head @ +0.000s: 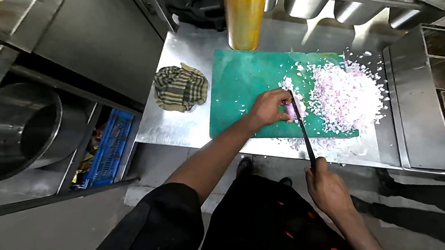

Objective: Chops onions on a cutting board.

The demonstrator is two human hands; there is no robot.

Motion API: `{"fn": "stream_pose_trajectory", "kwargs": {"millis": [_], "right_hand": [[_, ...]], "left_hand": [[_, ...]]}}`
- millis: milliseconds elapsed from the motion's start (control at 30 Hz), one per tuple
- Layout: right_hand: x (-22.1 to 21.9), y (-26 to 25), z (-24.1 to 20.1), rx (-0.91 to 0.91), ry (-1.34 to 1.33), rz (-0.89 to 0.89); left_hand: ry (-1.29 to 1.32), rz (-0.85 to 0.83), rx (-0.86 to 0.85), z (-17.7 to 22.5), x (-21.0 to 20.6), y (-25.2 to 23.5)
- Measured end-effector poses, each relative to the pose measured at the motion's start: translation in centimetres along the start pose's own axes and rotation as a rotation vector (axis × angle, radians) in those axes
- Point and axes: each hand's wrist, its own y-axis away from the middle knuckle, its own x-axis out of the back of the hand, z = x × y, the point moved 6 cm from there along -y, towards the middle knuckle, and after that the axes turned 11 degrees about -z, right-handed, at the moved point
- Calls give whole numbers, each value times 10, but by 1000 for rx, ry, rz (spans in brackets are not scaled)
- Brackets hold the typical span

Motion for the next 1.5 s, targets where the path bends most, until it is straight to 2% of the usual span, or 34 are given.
{"fn": "stream_pose_trajectory", "kwargs": {"millis": [167,367,467,567,767,933,1200,1400,1500], "right_hand": [[-2,1,0,-12,12,-25],[2,-22,-5,-47,-7,-120],[-19,-16,0,-58,-38,-157],[-30,-5,6,-58,-28,-160],[-8,-3,1,-43,-10,-37],[-7,-5,1,-32,-3,-32],[-2,-35,-11,-82,-41,-149],[-31,-18,3,-64,-65,-212],[-30,-18,4,-86,-57,-242]], "left_hand": [[11,15,-5,0,0,1],[20,34,-26,-2,-1,0],[9,20,-17,-3,-2,1],[16,17,-15,-2,0,0],[30,33,-27,-2,-1,2],[29,33,-34,-3,-1,2],[44,30,-45,-4,0,2],[26,-6,-10,-2,-1,-1],[-44,-57,-105,6,-2,-5]]}}
